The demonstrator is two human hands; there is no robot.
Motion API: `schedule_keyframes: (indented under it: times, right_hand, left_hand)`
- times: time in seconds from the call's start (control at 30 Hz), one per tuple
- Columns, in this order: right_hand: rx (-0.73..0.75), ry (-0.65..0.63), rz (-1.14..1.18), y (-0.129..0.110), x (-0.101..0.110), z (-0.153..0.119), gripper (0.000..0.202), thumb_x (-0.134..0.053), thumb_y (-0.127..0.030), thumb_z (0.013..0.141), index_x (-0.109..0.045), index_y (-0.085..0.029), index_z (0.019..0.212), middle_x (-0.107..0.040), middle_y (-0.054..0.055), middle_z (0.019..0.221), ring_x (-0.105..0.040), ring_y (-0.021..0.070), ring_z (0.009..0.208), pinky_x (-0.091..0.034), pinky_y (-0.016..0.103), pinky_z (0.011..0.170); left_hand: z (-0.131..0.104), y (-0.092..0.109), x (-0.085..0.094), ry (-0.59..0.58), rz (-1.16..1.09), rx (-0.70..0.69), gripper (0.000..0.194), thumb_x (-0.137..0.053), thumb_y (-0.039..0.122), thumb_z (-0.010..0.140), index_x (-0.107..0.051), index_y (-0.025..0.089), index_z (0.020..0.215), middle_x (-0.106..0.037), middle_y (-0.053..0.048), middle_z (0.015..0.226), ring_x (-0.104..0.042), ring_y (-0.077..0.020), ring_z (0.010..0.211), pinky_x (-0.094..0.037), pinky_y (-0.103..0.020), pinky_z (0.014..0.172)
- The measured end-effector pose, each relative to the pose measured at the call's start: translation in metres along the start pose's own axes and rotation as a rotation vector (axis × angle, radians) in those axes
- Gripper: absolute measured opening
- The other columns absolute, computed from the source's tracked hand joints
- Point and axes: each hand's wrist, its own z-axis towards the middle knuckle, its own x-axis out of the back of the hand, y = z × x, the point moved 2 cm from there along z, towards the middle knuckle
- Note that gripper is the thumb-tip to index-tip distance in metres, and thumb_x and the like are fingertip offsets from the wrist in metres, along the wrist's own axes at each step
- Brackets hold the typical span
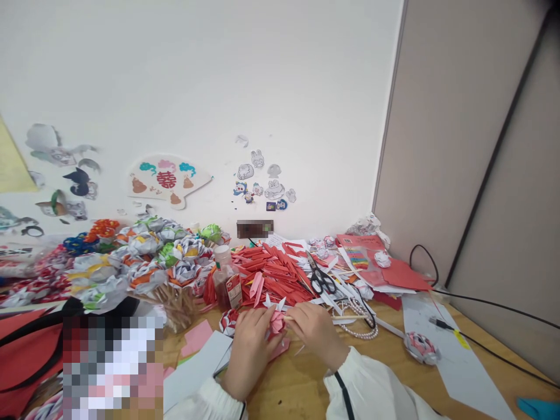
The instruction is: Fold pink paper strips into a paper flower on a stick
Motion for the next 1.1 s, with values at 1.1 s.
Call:
schedule_keyframes:
  times: [1.1]
  right_hand:
    - [-0.212,-0.058,0.329,0.011,0.005,0.003,0.014,-0.051,-0.029,0.084,-0.056,-0.019,0.093,-0.064,0.002,0.081,-0.059,0.0154,0.073,-0.042,0.024,0.064]
  left_hand:
    - [-0.003,-0.009,-0.012,0.015,-0.358,0.26,0.047,-0.067,0.035,0.066,-0.058,0.018,0.108,-0.066,-0.013,0.103,-0.06,-0.0272,0.094,-0.048,-0.044,0.081]
